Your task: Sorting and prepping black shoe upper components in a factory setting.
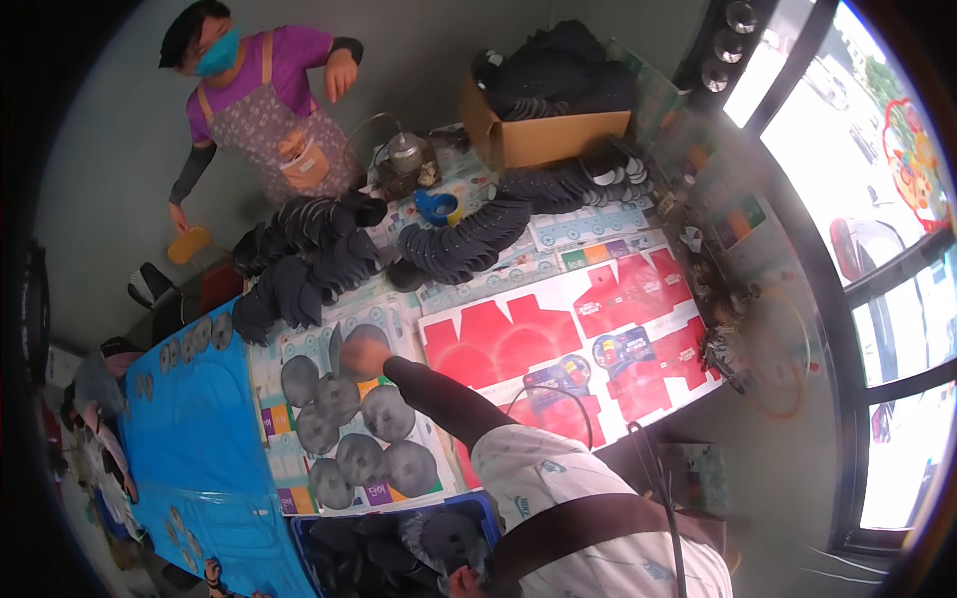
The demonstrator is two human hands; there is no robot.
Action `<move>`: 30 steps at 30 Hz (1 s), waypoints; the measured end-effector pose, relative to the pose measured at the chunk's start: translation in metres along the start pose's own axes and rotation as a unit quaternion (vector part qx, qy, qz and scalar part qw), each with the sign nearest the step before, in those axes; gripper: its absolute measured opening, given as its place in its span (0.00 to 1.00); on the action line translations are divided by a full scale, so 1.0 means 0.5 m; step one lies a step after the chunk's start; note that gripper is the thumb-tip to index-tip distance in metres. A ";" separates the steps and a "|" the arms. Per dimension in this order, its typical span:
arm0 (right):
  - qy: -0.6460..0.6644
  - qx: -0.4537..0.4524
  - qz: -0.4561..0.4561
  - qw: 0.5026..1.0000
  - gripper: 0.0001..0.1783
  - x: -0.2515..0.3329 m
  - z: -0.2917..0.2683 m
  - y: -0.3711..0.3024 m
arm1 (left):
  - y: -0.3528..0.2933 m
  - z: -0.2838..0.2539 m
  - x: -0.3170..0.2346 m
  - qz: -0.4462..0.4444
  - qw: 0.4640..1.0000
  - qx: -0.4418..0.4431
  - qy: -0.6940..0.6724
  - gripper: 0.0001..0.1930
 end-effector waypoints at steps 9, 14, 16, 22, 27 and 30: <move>0.060 -0.001 0.071 0.996 0.25 -0.088 -0.162 -0.096 | -0.081 0.051 -0.036 0.091 0.995 0.041 0.023 0.24; 0.205 -0.022 0.188 0.960 0.19 -0.034 -0.293 -0.285 | -0.175 0.015 -0.040 0.205 0.963 0.051 0.167 0.27; 0.134 0.014 0.153 0.979 0.16 -0.031 -0.362 -0.411 | -0.192 0.039 -0.050 0.137 0.990 0.004 0.033 0.17; 0.135 0.109 0.222 0.960 0.14 -0.048 -0.581 -0.802 | -0.194 0.116 -0.119 0.087 0.993 0.036 -0.077 0.10; 0.320 0.126 0.334 0.878 0.16 -0.017 -0.785 -0.947 | -0.196 0.205 -0.210 0.108 0.983 0.098 -0.111 0.10; 0.242 0.039 0.265 0.933 0.18 -0.058 -0.885 -0.834 | -0.198 0.227 -0.283 0.107 0.984 0.095 -0.108 0.10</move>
Point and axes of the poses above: each hand's wrist, its own y-axis towards the middle knuckle, its own z-axis out of the palm, x = y × z, the point moved 9 cm from there along y, towards the middle knuckle, and after that the axes turned 15 degrees about -x, right-handed, at the moved point
